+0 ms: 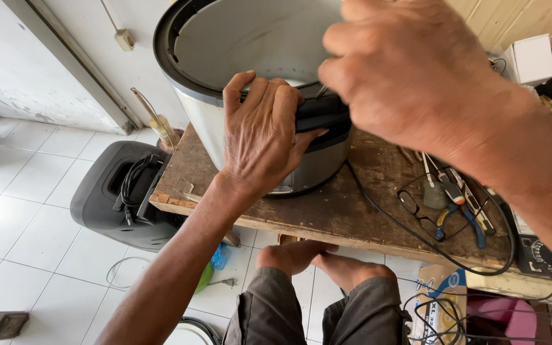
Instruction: The person uses a power drill to remove screws from the lid of a rice cooker. They then use a screwdriver to pry off a plastic cover, revealing the internal hinge mechanism. The person removes the hinge assembly, inspects it, and reattaches it to the cooker.
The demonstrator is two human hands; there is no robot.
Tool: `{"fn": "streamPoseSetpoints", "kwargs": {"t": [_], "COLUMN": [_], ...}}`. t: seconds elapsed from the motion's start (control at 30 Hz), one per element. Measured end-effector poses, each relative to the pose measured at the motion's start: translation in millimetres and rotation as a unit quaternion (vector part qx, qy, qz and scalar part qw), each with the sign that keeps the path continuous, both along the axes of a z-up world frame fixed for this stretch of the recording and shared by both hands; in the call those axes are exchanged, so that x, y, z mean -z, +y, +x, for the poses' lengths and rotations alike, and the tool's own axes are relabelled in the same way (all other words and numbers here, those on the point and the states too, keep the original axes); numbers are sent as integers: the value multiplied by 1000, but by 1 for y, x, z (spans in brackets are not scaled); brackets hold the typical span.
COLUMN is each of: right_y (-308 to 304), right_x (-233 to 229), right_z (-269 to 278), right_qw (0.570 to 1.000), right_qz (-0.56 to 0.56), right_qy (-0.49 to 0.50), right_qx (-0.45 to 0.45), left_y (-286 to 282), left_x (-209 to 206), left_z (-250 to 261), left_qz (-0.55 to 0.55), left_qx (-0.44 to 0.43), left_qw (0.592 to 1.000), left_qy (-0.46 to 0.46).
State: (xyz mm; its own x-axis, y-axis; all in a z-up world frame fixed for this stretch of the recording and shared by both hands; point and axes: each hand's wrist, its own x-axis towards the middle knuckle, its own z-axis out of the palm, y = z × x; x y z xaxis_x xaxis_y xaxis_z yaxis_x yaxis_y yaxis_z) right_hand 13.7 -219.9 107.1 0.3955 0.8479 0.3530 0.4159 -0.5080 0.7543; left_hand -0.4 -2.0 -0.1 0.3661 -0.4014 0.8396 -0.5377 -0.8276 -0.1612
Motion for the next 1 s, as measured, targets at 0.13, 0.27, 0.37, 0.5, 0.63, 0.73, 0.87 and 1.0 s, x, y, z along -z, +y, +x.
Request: {"fn": "streamPoseSetpoints", "kwargs": {"t": [0.13, 0.27, 0.37, 0.5, 0.63, 0.73, 0.87, 1.0], "right_y": [28, 16, 22, 19, 19, 11, 1, -10], "right_x": [3, -3, -30, -31, -35, -27, -15, -1], "right_z": [-29, 0, 19, 32, 38, 57, 71, 73], "right_qw": [987, 997, 906, 870, 817, 821, 810, 672], "right_qz": [-114, -76, 95, 154, 190, 186, 215, 325], "right_qy": [-112, -1, 376, 451, 519, 520, 543, 665], "right_qx": [17, 28, 168, 128, 165, 141, 59, 3], "left_y": [-3, 2, 2, 3, 3, 1, 1, -1], "left_x": [1, 0, 3, 3, -1, -2, 0, -1], "left_z": [2, 1, -1, -3, -3, 0, 0, 3], "left_qz": [-20, 5, 11, 13, 19, 19, 17, 23], "left_qx": [10, 11, 20, 30, 37, 39, 28, 37], "left_qw": [1000, 999, 998, 998, 998, 998, 999, 999], "left_qy": [-21, -36, -59, -56, -47, -46, -34, -33]}}
